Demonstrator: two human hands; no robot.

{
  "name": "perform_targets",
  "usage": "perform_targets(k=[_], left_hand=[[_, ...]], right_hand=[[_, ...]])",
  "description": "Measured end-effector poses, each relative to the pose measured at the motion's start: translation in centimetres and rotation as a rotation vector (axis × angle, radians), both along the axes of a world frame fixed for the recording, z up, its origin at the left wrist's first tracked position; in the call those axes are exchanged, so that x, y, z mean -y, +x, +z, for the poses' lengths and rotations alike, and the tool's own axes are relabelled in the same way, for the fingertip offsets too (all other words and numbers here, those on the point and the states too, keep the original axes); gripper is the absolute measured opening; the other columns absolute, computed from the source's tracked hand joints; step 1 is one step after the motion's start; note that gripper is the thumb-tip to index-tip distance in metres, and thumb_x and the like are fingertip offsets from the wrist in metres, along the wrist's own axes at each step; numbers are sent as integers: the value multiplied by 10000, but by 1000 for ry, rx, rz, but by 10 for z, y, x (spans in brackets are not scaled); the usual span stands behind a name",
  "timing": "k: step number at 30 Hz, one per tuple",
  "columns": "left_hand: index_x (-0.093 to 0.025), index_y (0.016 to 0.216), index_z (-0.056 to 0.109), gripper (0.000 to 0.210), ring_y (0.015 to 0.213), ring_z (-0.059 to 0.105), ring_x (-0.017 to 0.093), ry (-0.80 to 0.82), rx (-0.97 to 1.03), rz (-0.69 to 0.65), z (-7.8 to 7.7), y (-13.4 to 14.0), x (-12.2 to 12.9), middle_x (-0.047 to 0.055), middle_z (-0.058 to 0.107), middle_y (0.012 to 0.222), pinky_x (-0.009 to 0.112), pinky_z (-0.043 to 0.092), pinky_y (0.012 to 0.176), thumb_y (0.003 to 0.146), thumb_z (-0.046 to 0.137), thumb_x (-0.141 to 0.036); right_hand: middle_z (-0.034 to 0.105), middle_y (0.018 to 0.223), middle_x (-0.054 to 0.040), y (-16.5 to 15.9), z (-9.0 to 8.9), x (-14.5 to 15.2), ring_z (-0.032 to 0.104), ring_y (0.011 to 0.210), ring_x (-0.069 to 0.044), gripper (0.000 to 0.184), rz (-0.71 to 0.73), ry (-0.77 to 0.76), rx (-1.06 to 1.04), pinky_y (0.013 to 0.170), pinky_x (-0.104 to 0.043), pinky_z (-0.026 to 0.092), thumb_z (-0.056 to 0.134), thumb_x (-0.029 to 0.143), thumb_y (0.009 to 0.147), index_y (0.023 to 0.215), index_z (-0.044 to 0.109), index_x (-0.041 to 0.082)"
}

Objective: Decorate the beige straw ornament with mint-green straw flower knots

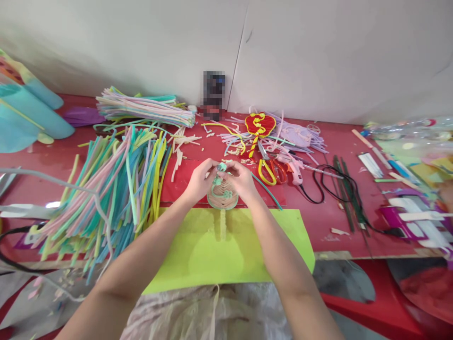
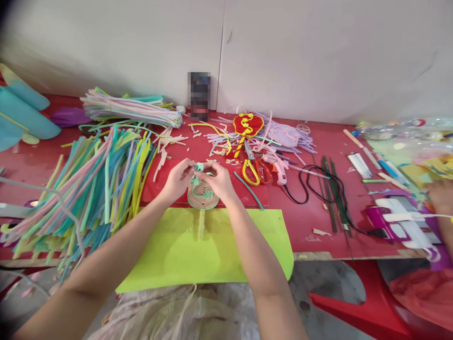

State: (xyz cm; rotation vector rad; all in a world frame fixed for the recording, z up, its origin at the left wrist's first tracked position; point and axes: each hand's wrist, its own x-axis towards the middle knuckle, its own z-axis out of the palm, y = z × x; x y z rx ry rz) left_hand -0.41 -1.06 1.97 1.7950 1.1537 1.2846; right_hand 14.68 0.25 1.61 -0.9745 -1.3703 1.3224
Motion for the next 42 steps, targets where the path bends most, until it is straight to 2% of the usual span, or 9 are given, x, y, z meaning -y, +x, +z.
perform_targets(k=[7,11,15,20,24,26,30,36,42], left_hand=[[-178,802,499,106,704,483,108,28,-69,-30,0,-1,0,-5,504,746,237,400,685,874,425,-203],[-184,788,490,101,698,466,110,76,-145,-58,-2,-2,-2,-10,478,735,238,388,682,870,430,-184],[-185,780,490,109,695,457,115,134,-244,-51,-5,-3,-4,-8,464,732,241,379,672,866,426,-162],[-185,798,504,103,702,481,111,117,-171,63,-6,2,-2,-8,496,742,239,389,678,870,431,-175],[-190,809,511,102,686,506,107,39,-31,177,-7,7,0,-10,527,740,232,405,660,878,440,-214],[-192,818,517,116,687,514,110,19,5,223,-8,6,0,-7,537,743,234,412,660,886,432,-232],[-194,818,521,114,699,514,112,55,-13,266,-9,1,-3,-4,535,745,235,414,671,888,439,-232],[-191,833,542,97,775,525,131,192,-175,212,-5,3,0,17,562,803,253,419,736,872,454,-176],[-194,876,561,115,796,530,139,188,-192,250,-4,5,3,28,579,832,258,426,748,876,447,-177]], right_hand=[[593,732,28,10,5,0,583,671,-110,287,98,-143,-50,608,-238,522,739,395,641,761,571,195],[600,753,22,18,7,-2,602,700,-124,279,168,-117,32,631,-270,553,720,403,662,786,578,197],[592,726,16,23,6,-2,594,639,-134,239,49,51,244,590,-297,546,660,417,726,784,564,206],[610,796,-23,4,0,7,604,784,-161,168,-264,340,378,723,-310,526,592,371,801,777,554,209],[622,850,-33,-20,-7,14,619,700,-141,223,-380,194,167,626,-277,544,544,433,820,834,551,211],[644,840,-34,-26,-6,16,637,724,-153,241,-369,153,135,663,-289,550,546,445,817,844,578,208],[680,909,-43,-21,1,16,649,857,-176,256,-267,209,208,799,-311,527,514,439,844,892,633,218],[665,836,-30,-8,6,13,648,758,-162,265,-233,224,260,706,-284,542,530,462,830,856,615,212],[661,808,-42,-15,6,20,642,727,-169,275,-290,191,243,698,-297,538,512,472,839,844,624,221]])
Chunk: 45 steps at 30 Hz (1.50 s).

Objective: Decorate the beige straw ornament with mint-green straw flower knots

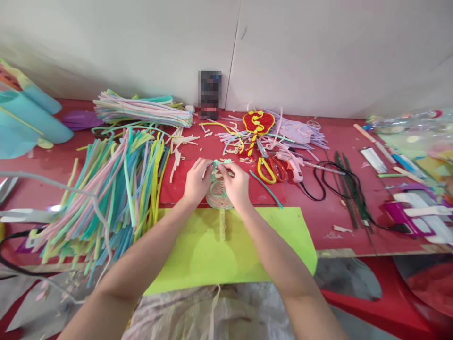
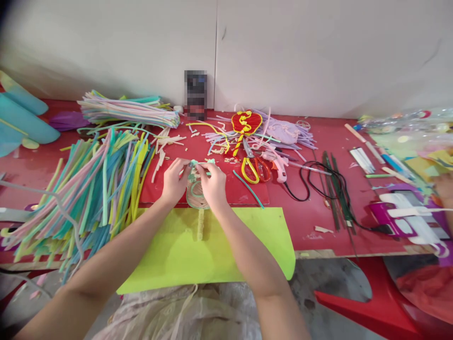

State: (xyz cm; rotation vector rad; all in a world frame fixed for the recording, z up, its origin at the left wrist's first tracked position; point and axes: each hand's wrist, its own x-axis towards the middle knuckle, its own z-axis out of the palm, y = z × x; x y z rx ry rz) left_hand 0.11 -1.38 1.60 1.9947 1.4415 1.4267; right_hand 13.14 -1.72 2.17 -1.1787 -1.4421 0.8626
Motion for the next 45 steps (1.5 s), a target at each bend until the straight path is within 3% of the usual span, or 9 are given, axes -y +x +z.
perform_targets(k=[11,20,24,29,34,40,45], left_hand=[[-188,895,554,113,831,562,144,-6,0,32,1,2,2,41,597,882,278,448,781,880,442,-190],[-190,916,539,128,929,557,157,28,-50,-40,-3,-1,-4,57,594,958,303,443,854,866,432,-141],[-190,896,549,106,895,554,148,-5,33,-51,-3,-1,-5,46,594,927,288,440,829,880,445,-202],[-183,806,538,281,749,547,124,-174,198,-69,-5,-4,-8,15,576,768,250,431,720,925,357,-362],[-177,769,539,245,682,535,107,-251,263,-166,-6,-6,-11,-5,570,712,223,425,652,878,464,-383],[-181,754,551,178,652,521,103,-254,288,-115,-4,-7,-11,-13,561,687,223,433,622,841,524,-334],[-184,848,550,147,741,570,114,-239,304,-152,-6,-6,-12,8,601,803,244,467,695,838,525,-329]], right_hand=[[678,884,-45,-24,-15,0,645,816,-162,327,-107,-180,-307,763,-306,533,542,502,784,871,627,199],[676,834,-34,-24,-26,-8,650,761,-160,332,-23,-311,-461,728,-315,543,579,505,747,873,618,200],[672,812,-30,-20,-23,-9,644,733,-155,320,-38,-236,-446,747,-318,538,591,497,752,873,623,202],[668,849,-44,-4,-7,-8,638,736,-160,289,-61,-66,-174,741,-301,521,555,489,796,863,626,217],[648,864,-42,2,-1,-8,618,786,-161,231,-26,89,-24,782,-298,496,536,440,831,846,629,229],[647,877,-37,-2,-5,-8,611,829,-165,195,0,96,-54,793,-303,502,546,410,831,854,637,240],[651,920,-49,-1,-8,-8,619,869,-177,194,-10,104,-36,782,-310,520,546,401,832,869,647,239]])
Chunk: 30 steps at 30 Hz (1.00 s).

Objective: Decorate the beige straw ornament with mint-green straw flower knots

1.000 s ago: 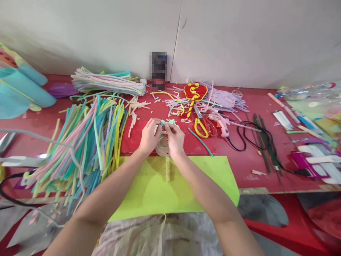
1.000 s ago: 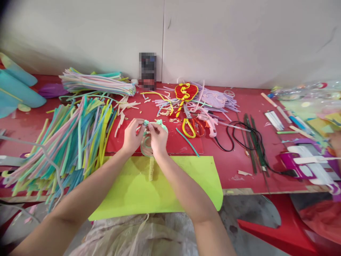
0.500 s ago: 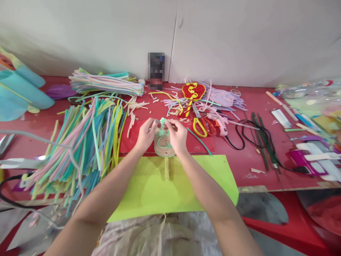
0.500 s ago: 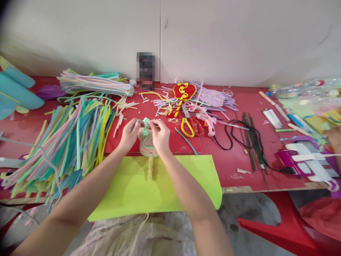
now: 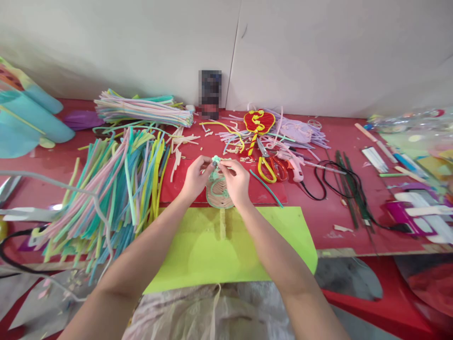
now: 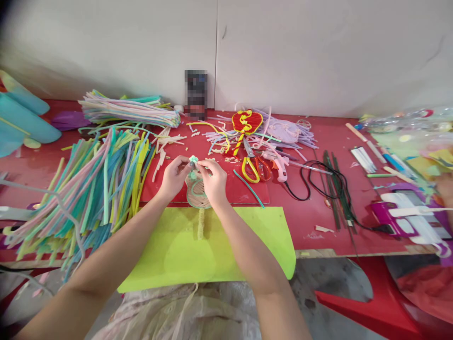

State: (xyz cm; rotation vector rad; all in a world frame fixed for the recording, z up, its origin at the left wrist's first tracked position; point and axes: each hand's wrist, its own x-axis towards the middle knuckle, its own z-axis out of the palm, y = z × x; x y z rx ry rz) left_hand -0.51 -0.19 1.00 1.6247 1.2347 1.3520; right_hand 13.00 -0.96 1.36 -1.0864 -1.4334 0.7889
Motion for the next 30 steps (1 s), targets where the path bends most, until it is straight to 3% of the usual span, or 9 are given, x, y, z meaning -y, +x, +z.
perform_targets(k=[6,10,15,21,27,30], left_hand=[[-184,809,535,185,710,557,105,12,36,-3,0,-4,-2,5,584,772,233,465,672,838,539,-367],[-180,784,540,226,642,546,104,-100,110,-238,4,-12,-3,0,580,713,230,451,609,816,570,-402],[-168,767,573,263,664,571,114,-207,124,-469,6,-11,0,11,592,728,250,465,638,776,622,-426],[-159,760,590,276,675,582,130,-220,141,-522,7,-10,1,25,604,733,262,473,640,751,651,-428],[-133,738,596,284,657,588,122,-268,230,-597,10,-10,3,29,616,727,245,469,630,729,684,-403],[-134,747,602,258,673,589,121,-286,249,-595,8,-10,3,27,619,737,237,463,635,733,685,-378]], right_hand=[[654,904,-40,4,5,-2,623,862,-180,194,82,-3,-10,817,-333,520,589,417,802,818,671,242],[677,876,-27,21,12,-10,643,821,-164,281,236,-233,-196,717,-307,546,553,480,807,874,673,235],[678,854,-1,42,13,-16,635,791,-134,244,463,-407,-208,704,-277,535,688,422,707,853,668,228],[641,807,27,42,12,-13,608,761,-105,225,573,-474,-244,713,-251,503,742,348,665,811,635,215],[615,746,23,44,9,-14,568,657,-98,270,676,-615,-316,617,-231,462,768,355,635,787,608,199],[608,734,22,43,10,-14,557,653,-96,261,657,-559,-291,619,-228,442,759,363,644,773,612,191]])
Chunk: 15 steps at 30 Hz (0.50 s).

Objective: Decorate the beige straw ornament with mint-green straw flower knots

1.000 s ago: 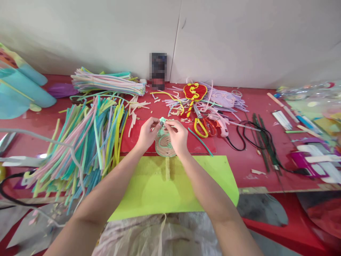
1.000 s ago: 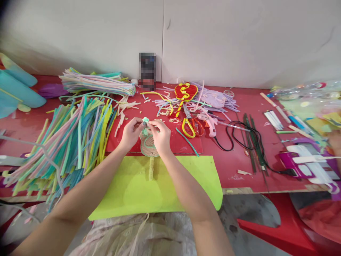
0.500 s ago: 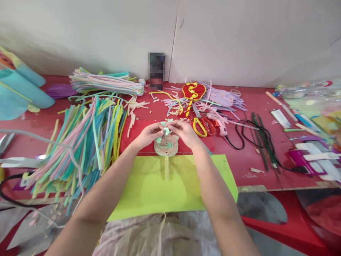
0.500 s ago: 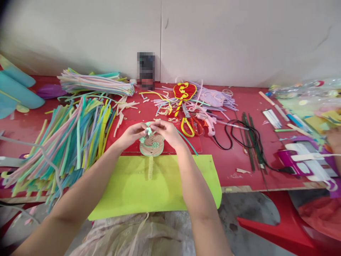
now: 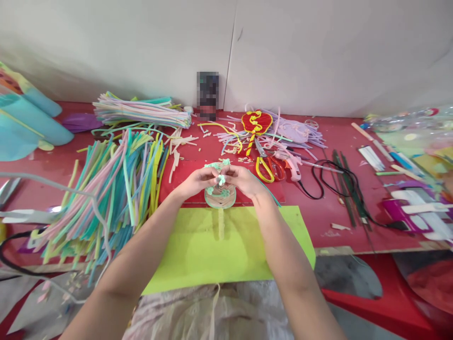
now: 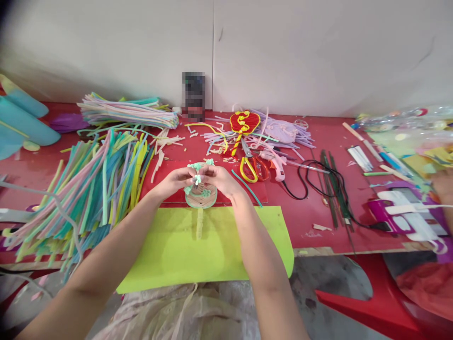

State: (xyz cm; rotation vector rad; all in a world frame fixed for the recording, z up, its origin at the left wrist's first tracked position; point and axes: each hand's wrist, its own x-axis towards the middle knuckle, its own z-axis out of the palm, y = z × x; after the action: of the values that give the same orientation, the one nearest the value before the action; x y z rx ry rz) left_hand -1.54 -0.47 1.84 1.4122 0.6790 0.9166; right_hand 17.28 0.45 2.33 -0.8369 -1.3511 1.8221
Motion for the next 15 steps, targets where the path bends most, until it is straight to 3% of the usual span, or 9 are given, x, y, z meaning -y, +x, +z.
perform_targets(k=[4,15], left_hand=[[-138,763,603,241,687,578,114,-15,1,67,-3,-1,-2,19,617,739,230,455,653,748,672,-369],[-154,824,560,234,759,609,127,28,-14,179,-7,2,-2,33,647,807,251,464,729,802,602,-383]], right_hand=[[596,714,25,-6,1,-1,545,646,-98,258,-133,124,34,610,-231,429,737,387,661,753,599,189],[593,701,19,-22,-7,-1,561,602,-109,236,-400,270,57,608,-256,468,667,395,727,762,548,194]])
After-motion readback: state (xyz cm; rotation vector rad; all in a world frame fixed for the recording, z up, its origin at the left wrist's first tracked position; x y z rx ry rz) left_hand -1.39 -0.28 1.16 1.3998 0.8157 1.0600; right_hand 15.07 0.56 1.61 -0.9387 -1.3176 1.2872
